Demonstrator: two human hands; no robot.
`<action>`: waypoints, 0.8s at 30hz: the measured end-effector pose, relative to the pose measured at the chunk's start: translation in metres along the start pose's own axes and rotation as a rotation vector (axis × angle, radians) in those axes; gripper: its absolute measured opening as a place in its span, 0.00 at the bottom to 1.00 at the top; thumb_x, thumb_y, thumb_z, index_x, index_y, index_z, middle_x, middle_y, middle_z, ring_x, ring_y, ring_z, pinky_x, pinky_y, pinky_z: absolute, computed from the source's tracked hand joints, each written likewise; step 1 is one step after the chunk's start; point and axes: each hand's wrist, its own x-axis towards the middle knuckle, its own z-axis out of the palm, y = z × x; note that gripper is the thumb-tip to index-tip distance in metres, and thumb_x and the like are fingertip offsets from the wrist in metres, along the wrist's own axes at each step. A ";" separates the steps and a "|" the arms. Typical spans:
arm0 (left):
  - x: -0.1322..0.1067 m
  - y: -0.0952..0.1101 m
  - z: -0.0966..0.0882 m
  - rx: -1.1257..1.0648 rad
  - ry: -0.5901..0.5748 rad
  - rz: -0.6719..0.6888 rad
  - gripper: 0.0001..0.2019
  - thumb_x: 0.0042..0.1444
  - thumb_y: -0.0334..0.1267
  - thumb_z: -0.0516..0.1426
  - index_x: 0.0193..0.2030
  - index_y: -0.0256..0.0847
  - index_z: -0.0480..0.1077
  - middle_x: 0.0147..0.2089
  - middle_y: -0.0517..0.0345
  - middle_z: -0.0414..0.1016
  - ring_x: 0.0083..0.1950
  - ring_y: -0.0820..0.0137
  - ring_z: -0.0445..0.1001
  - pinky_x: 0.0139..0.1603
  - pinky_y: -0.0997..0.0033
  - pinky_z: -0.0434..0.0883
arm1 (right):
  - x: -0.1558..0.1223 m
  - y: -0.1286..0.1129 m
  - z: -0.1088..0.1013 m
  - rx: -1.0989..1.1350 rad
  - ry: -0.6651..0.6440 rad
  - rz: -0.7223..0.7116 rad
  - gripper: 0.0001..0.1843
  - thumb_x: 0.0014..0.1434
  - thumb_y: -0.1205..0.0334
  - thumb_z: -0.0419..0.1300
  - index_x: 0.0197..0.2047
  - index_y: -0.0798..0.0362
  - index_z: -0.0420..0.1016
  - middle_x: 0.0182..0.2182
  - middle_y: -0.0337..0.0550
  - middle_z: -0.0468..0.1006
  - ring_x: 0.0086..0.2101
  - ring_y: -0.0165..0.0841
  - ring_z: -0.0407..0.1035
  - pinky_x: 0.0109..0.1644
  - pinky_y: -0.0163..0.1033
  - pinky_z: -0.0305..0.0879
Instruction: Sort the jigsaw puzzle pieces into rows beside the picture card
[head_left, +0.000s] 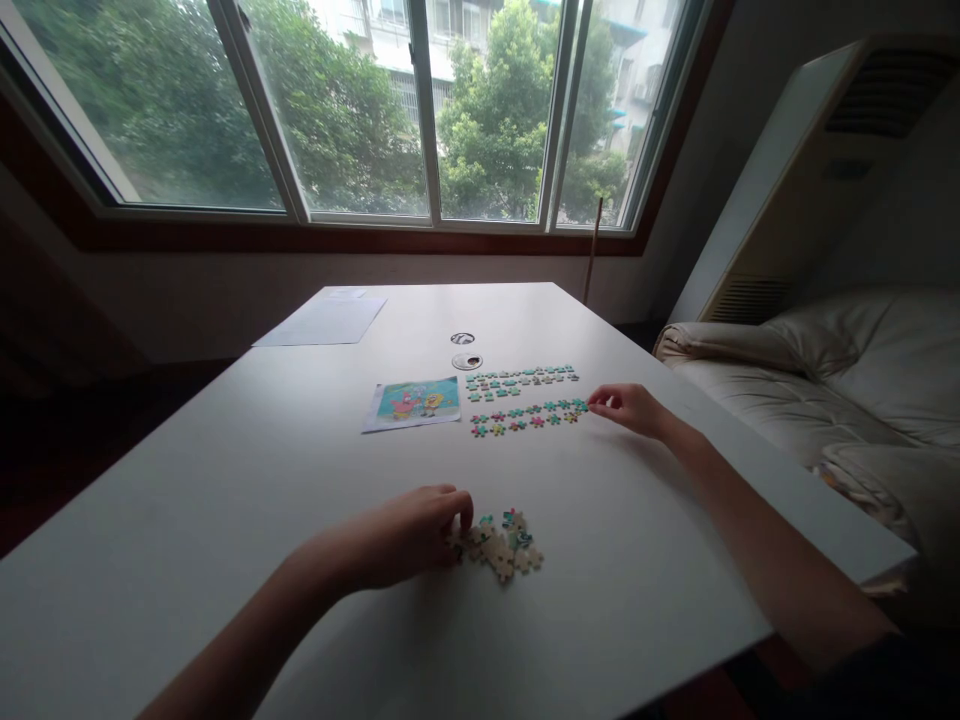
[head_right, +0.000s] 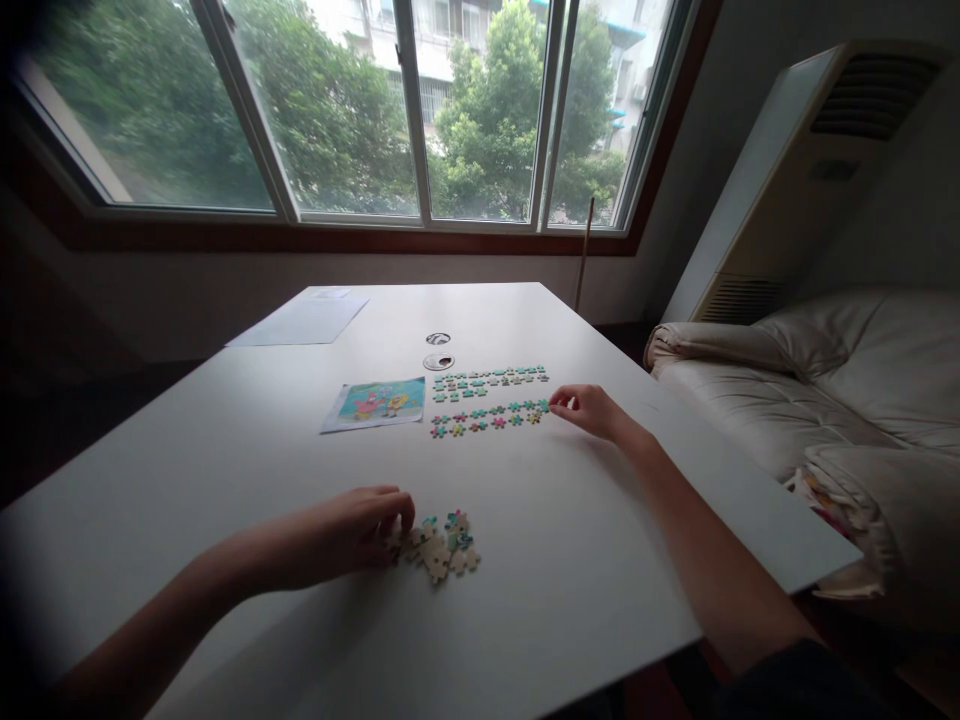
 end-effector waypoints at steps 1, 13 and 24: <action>0.000 -0.001 0.000 0.000 0.004 0.005 0.07 0.47 0.33 0.53 0.35 0.44 0.64 0.37 0.61 0.65 0.34 0.72 0.65 0.31 0.76 0.61 | 0.000 0.009 -0.001 0.021 -0.028 0.051 0.13 0.50 0.54 0.57 0.33 0.54 0.75 0.24 0.39 0.73 0.21 0.25 0.62 0.26 0.30 0.58; -0.001 -0.005 -0.003 -0.005 0.022 0.023 0.06 0.50 0.32 0.51 0.35 0.44 0.66 0.38 0.60 0.65 0.34 0.73 0.65 0.31 0.76 0.62 | -0.001 0.028 0.003 0.071 -0.120 0.157 0.18 0.48 0.49 0.56 0.34 0.55 0.76 0.26 0.41 0.73 0.22 0.26 0.60 0.25 0.31 0.55; 0.000 -0.009 -0.002 0.012 0.032 0.057 0.06 0.51 0.33 0.50 0.35 0.43 0.66 0.37 0.58 0.66 0.33 0.73 0.65 0.32 0.76 0.62 | -0.002 0.020 -0.002 -0.109 -0.090 0.141 0.15 0.51 0.53 0.54 0.34 0.53 0.76 0.26 0.40 0.74 0.24 0.27 0.63 0.29 0.32 0.57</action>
